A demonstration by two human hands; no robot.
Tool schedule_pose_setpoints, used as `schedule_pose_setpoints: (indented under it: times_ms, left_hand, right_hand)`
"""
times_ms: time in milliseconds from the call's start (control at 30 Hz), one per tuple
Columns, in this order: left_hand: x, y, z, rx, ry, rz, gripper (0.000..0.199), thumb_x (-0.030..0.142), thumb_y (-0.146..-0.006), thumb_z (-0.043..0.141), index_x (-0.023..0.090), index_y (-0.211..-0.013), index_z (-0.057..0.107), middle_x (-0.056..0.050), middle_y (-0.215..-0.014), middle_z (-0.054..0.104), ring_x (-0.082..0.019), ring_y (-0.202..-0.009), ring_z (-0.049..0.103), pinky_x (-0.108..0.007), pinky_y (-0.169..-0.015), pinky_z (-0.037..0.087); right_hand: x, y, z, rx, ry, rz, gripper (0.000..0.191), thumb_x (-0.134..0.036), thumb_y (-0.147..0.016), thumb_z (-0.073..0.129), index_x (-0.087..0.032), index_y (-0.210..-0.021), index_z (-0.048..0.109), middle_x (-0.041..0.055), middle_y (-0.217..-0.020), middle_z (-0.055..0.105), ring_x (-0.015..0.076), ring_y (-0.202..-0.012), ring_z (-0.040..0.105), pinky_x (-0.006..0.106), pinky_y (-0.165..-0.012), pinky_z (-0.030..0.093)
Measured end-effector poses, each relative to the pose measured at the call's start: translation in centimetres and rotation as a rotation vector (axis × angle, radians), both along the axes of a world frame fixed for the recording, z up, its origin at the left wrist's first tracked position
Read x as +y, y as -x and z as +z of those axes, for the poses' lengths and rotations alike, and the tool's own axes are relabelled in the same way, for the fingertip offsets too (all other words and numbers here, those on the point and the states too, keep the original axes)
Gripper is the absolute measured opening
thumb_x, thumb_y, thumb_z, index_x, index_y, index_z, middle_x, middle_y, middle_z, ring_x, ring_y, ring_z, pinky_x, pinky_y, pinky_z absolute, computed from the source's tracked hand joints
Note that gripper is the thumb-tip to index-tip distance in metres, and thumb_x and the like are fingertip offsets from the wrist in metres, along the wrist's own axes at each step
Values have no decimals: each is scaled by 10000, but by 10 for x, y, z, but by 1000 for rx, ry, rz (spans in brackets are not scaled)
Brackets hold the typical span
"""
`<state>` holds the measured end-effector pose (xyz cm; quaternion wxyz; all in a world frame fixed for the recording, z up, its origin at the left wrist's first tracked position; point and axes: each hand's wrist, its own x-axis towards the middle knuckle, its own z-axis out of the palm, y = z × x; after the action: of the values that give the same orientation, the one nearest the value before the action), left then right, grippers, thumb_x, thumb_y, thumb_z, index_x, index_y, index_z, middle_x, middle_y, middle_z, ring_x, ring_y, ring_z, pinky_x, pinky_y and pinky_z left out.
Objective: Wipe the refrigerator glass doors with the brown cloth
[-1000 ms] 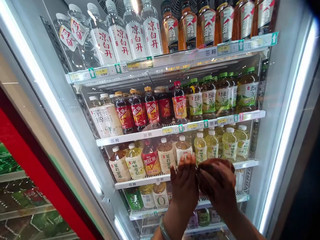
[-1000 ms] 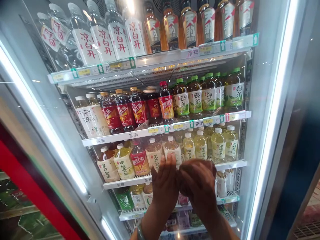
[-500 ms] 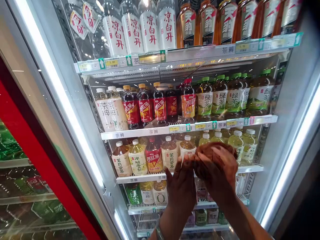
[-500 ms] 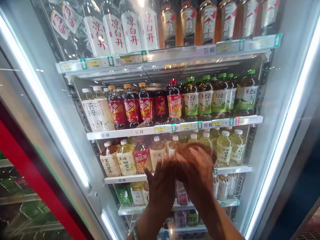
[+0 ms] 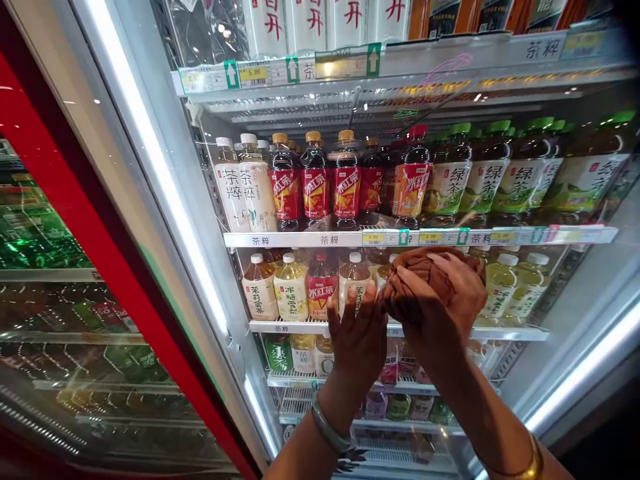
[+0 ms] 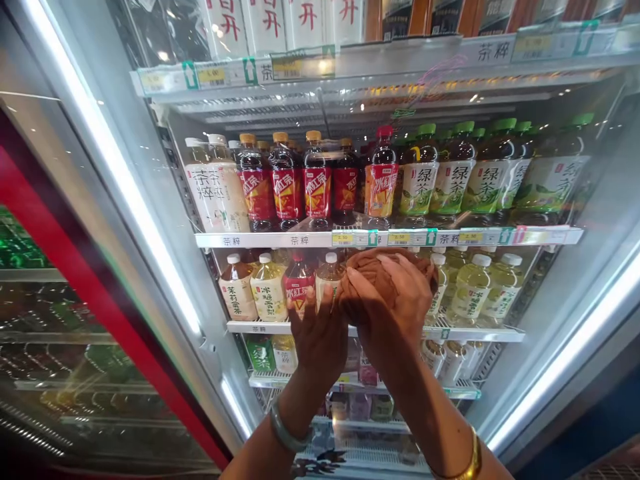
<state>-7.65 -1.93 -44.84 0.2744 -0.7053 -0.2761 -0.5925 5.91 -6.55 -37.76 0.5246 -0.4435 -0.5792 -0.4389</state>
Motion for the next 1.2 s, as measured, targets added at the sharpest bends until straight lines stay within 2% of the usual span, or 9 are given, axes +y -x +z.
schedule_pose_setpoints:
  times_ms: [233,300,533,600,767,833,900,1067,1200]
  left_hand:
    - [1,7,-5,59,32,20,524,274,-1049,479,181,-1565,502,-90,-1509,628,-227,-1639,210,-506,-1369,10]
    - [0,8,-5,48,38,13,523,255,-1048,469,189,-1566,501,-89,-1505,633,-226,-1633,235,-504,-1369,14]
    - [-3,11,-6,50,65,-28,567,80,-940,534,164,-1500,572,-94,-1454,682,-231,-1617,283,-487,-1369,36]
    - [-2,14,-8,39,52,-45,532,74,-933,536,163,-1451,616,-96,-1408,714,-221,-1611,302,-475,-1371,52]
    - [-6,25,-11,-8,77,-30,425,125,-996,508,107,-1403,629,-138,-1424,697,-176,-1593,338,-413,-1369,80]
    - [-7,30,-10,-1,98,-3,443,142,-1017,485,80,-1442,589,-152,-1448,677,-170,-1585,353,-401,-1368,74]
    - [-8,34,-10,6,96,-12,462,144,-1024,474,113,-1476,566,-132,-1455,675,-171,-1561,400,-430,-1371,31]
    - [-2,42,-9,-7,61,-40,503,93,-974,512,153,-1467,591,-111,-1333,754,-196,-1436,570,-475,-1370,20]
    - [1,54,-6,16,77,-39,478,112,-969,532,166,-1434,629,-107,-1308,766,-193,-1374,628,-445,-1365,-15]
  right_hand:
    - [-12,-8,-108,-51,40,96,417,-160,-813,745,-334,-1191,711,59,-1211,621,301,-1125,662,504,-950,583]
    - [-12,-10,-97,-74,70,108,365,-188,-826,726,-322,-1166,726,59,-1245,632,303,-1150,658,515,-974,574]
    - [9,4,29,5,-98,21,521,-292,-851,784,-297,-1356,657,114,-1427,525,363,-1398,501,593,-1156,437]
    - [9,5,18,-43,-95,-2,517,-274,-846,782,-305,-1347,658,107,-1412,525,363,-1385,510,590,-1145,448]
    - [-4,1,-79,-101,77,-1,370,-261,-846,700,-333,-1209,703,85,-1300,583,370,-1269,584,592,-1025,525]
    - [-9,4,-95,-91,152,13,340,-285,-867,651,-322,-1201,703,97,-1311,592,388,-1264,583,620,-1015,523]
    - [-9,11,-80,-117,152,30,365,-287,-885,641,-319,-1245,689,104,-1345,583,387,-1292,569,627,-1056,499]
    - [4,38,12,-88,33,60,453,-209,-874,732,-301,-1311,661,105,-1415,534,360,-1415,492,568,-1184,422]
    - [12,45,2,-79,5,22,463,-205,-860,759,-295,-1304,668,112,-1419,519,363,-1424,483,575,-1175,429]
